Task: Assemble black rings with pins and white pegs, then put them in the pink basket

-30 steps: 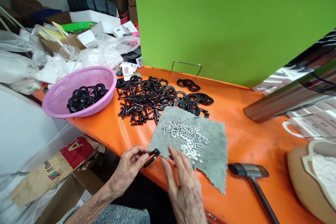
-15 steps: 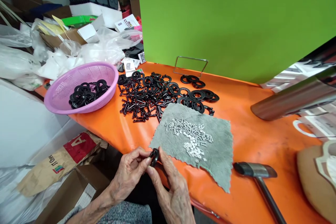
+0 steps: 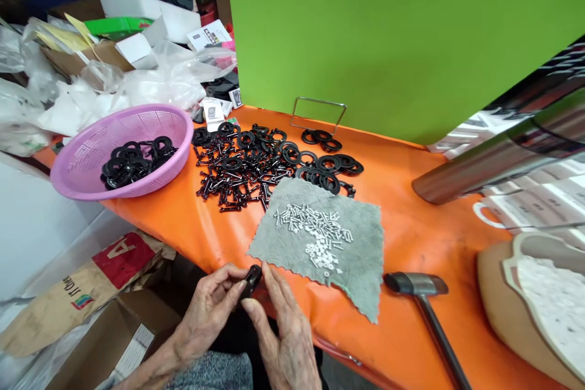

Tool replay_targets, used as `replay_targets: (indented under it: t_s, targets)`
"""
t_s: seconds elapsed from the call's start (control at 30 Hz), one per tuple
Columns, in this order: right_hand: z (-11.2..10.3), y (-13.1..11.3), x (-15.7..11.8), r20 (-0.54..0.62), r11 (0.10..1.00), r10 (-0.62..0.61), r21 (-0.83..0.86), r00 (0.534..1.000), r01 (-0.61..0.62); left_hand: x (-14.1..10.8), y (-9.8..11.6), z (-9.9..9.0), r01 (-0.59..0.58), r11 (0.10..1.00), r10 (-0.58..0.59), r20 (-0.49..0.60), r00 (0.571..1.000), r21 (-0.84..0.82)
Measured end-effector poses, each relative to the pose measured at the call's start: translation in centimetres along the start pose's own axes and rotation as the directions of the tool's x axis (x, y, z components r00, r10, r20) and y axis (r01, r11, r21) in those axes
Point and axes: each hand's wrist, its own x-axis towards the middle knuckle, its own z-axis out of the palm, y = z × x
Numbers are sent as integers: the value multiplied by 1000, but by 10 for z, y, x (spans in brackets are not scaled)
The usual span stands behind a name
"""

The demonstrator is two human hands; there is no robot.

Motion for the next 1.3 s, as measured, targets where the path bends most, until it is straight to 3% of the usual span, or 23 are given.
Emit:
replay_targets:
  t_s: [0.13,0.2,0.3,0.5,0.67,0.77,0.83,0.9,1.07,1.3]
  targets:
    - [-31,27,17,-129,917,-118,-395,985,58,9,17,-9,118,991,-113,87,990,-54]
    - [-36,41,26,-122,857,-173,-508,977,88,13,22,-12,125,991,-119,108,987,-55]
    - [-32,53,35,-30,811,-180,-570,983,131,15,24,-15,122,990,-113,125,986,-66]
    - [-27,54,47,65,763,-147,-627,987,155,14,23,-19,59,998,-58,142,988,-5]
    - [-38,53,47,-2,848,-147,-515,989,124,15,25,-20,133,985,-114,162,980,-106]
    - [-43,35,39,-22,989,39,-139,999,-42,15,28,-20,185,971,-157,181,971,-153]
    - [-42,16,32,64,967,191,162,979,-199,15,29,-19,196,970,-168,185,968,-141]
    - [-36,-2,25,117,905,262,315,958,-286,15,28,-19,183,977,-160,182,970,-113]
    - [-21,-15,16,108,905,239,336,965,-261,15,24,-19,109,994,-107,159,981,-1]
    - [-19,-13,17,98,950,171,247,980,-190,12,29,-19,-75,938,42,104,994,339]
